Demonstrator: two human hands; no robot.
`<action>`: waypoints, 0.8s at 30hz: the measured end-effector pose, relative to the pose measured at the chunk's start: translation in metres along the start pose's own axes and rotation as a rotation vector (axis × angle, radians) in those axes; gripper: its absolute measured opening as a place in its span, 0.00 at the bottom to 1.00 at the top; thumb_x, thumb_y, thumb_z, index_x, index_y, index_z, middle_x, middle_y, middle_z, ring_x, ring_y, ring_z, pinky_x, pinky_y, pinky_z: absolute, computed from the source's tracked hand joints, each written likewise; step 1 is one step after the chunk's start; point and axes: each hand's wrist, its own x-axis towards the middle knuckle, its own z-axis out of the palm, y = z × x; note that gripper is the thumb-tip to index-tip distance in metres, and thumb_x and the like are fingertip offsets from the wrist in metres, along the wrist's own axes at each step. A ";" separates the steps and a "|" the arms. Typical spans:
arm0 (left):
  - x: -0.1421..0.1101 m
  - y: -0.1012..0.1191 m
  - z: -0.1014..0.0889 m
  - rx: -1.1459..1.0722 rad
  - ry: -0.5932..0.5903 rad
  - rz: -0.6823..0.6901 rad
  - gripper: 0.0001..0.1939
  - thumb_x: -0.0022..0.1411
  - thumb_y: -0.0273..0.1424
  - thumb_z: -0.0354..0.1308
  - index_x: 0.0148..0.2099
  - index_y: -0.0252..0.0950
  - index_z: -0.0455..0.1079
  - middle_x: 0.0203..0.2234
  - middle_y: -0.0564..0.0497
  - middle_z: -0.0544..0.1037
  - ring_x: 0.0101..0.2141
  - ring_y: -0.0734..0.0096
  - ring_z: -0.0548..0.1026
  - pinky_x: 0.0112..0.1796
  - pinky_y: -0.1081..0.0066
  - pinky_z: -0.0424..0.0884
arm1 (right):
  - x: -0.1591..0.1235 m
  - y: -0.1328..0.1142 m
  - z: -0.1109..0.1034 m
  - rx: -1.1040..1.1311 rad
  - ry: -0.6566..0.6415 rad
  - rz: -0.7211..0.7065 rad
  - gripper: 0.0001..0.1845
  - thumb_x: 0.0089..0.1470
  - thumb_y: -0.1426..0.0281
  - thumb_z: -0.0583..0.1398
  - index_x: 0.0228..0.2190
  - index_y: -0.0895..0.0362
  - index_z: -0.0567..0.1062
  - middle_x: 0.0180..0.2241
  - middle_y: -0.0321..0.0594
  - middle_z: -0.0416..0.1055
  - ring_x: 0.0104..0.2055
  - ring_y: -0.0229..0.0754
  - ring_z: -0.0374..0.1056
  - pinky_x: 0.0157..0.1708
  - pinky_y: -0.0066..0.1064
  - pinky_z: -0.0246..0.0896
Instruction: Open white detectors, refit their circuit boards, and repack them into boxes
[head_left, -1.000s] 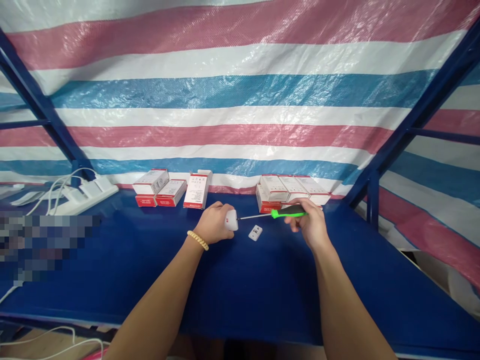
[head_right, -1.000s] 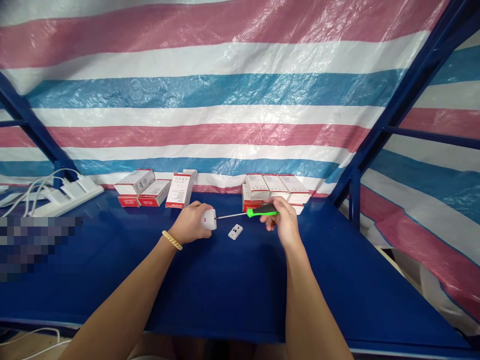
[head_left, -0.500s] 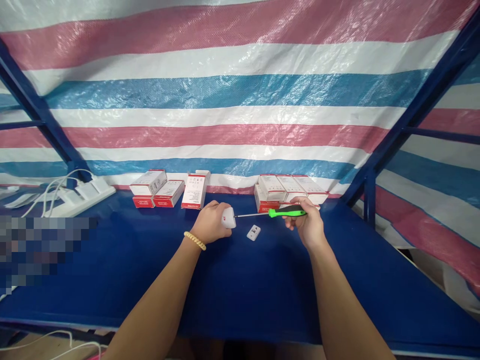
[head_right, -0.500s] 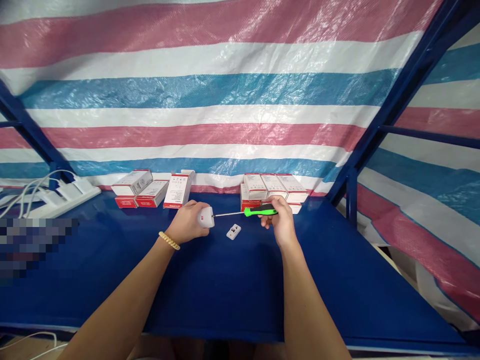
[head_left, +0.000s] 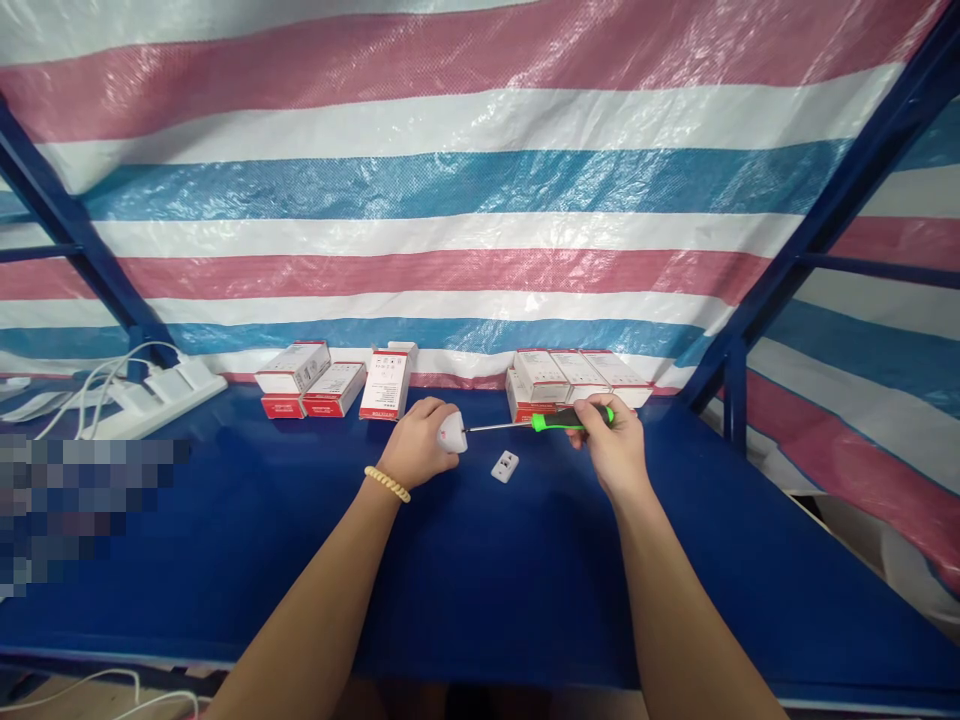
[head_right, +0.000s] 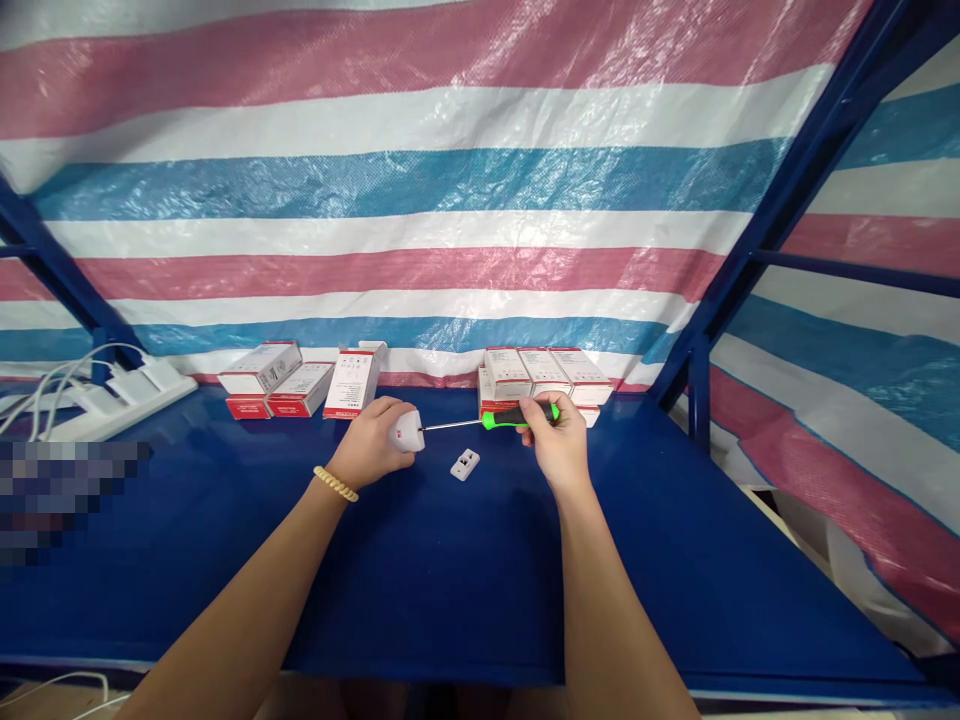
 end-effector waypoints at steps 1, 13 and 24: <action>0.000 0.000 0.000 0.004 0.003 0.000 0.27 0.42 0.27 0.63 0.49 0.35 0.68 0.44 0.45 0.72 0.45 0.58 0.71 0.47 0.61 0.70 | 0.000 0.000 0.000 -0.009 -0.002 -0.001 0.17 0.43 0.58 0.66 0.27 0.55 0.68 0.13 0.30 0.67 0.13 0.33 0.61 0.13 0.23 0.56; 0.001 0.001 0.000 0.058 -0.032 0.013 0.28 0.39 0.29 0.65 0.47 0.35 0.68 0.43 0.45 0.75 0.44 0.56 0.72 0.46 0.60 0.70 | 0.000 0.001 -0.002 -0.012 -0.010 -0.052 0.14 0.45 0.60 0.65 0.28 0.55 0.68 0.15 0.29 0.67 0.14 0.33 0.61 0.16 0.25 0.57; 0.003 0.007 -0.003 0.100 -0.136 0.011 0.28 0.39 0.32 0.64 0.46 0.36 0.67 0.36 0.48 0.76 0.39 0.58 0.71 0.42 0.63 0.68 | 0.000 0.003 -0.006 0.062 -0.115 -0.121 0.13 0.42 0.70 0.63 0.33 0.53 0.68 0.23 0.29 0.71 0.20 0.36 0.68 0.22 0.28 0.63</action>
